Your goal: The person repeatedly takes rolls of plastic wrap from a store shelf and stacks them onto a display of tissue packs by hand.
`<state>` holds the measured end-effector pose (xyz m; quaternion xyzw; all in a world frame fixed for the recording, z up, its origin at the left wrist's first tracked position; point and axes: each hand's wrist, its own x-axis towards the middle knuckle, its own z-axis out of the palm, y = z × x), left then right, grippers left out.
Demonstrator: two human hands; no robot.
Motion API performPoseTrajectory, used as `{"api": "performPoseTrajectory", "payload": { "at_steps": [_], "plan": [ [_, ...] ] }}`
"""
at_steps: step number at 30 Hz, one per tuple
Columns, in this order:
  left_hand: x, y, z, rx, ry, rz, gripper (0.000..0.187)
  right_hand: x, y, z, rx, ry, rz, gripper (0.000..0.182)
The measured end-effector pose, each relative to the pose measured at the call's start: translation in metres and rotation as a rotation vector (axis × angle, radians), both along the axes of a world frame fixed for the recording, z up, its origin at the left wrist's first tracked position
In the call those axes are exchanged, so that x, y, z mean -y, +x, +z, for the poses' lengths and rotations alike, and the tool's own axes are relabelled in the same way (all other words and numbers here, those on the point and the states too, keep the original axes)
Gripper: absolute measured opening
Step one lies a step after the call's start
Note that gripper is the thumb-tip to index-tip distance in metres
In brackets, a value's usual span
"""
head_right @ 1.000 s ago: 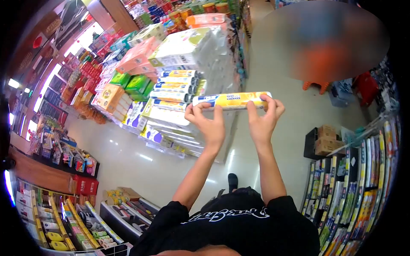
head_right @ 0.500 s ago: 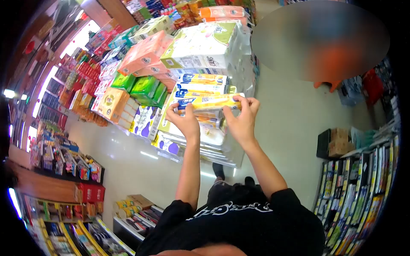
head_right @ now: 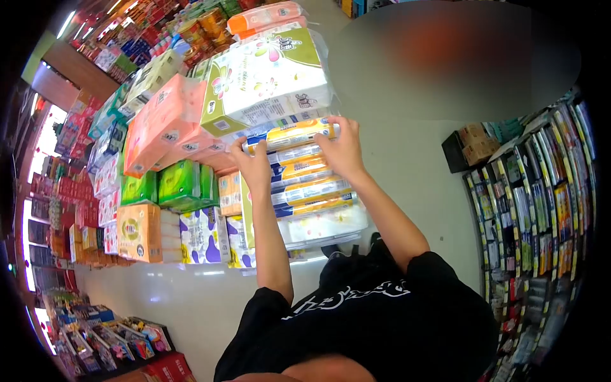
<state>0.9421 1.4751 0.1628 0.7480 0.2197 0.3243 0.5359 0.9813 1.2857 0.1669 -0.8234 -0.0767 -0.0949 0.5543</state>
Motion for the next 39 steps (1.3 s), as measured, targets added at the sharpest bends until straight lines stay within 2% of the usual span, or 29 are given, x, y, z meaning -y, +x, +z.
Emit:
{"api": "performPoseTrajectory", "payload": {
  "at_steps": [3,6,8,10,11,12,15,18,20,21,23,24,26,28,29,31,32,35,39],
  "plan": [
    [-0.008,0.001,-0.004,-0.097,0.121,-0.05,0.052,-0.006,0.008,-0.009,-0.046,0.012,-0.037,0.047],
    [-0.013,0.004,-0.013,-0.067,0.172,-0.069,0.052,-0.008,0.003,-0.015,-0.034,0.015,-0.08,0.048],
    [-0.019,0.009,-0.025,-0.022,0.185,-0.097,0.054,-0.007,0.004,-0.014,-0.061,0.033,-0.116,0.049],
    [-0.021,0.008,-0.025,-0.065,0.149,-0.077,0.058,-0.002,0.006,-0.018,-0.097,0.208,-0.075,0.051],
    [-0.024,0.009,-0.026,-0.051,0.057,-0.11,0.062,0.004,0.004,-0.016,-0.088,0.227,-0.099,0.051],
    [-0.024,0.01,-0.026,-0.042,0.079,-0.135,0.062,0.01,0.0,-0.01,-0.066,0.216,-0.117,0.051],
    [-0.014,0.007,-0.008,-0.19,0.219,-0.084,0.068,0.033,-0.003,-0.004,-0.016,0.233,-0.161,0.052],
    [0.001,0.007,0.004,-0.232,0.187,-0.079,0.072,0.073,-0.003,-0.004,0.021,0.243,-0.202,0.052],
    [0.014,0.011,0.002,-0.197,0.254,-0.063,0.075,0.108,-0.01,-0.002,0.034,0.238,-0.237,0.051],
    [0.03,0.01,0.004,-0.209,0.302,0.101,0.076,0.129,-0.015,0.0,0.054,0.275,-0.254,0.052],
    [0.066,0.01,0.011,-0.182,0.437,0.345,0.075,0.177,-0.027,0.005,0.089,0.316,-0.298,0.053],
    [0.093,0.013,0.015,-0.165,0.436,0.319,0.075,0.204,-0.034,0.007,0.108,0.328,-0.328,0.052],
    [0.158,0.016,0.019,0.105,0.431,0.263,0.072,0.262,-0.057,0.01,0.132,0.324,-0.388,0.052],
    [0.236,0.02,0.02,0.147,0.438,0.13,0.07,0.326,-0.086,0.016,0.201,0.363,-0.488,0.049],
    [0.279,0.017,0.022,0.167,0.414,-0.014,0.07,0.359,-0.106,0.019,0.21,0.346,-0.528,0.049],
    [0.363,0.015,0.014,0.2,0.393,-0.255,0.07,0.423,-0.151,0.025,0.27,0.103,-0.67,0.045],
    [0.402,0.012,0.007,0.213,0.389,-0.303,0.07,0.452,-0.17,0.024,0.277,0.097,-0.72,0.045],
    [0.526,-0.013,-0.003,0.189,0.209,-0.714,0.068,0.535,-0.239,0.021,0.278,0.081,-1.077,0.044],
    [0.652,-0.055,0.001,0.159,0.173,-1.019,0.069,0.612,-0.316,0.021,0.319,0.076,-1.321,0.045]
  ]
}}
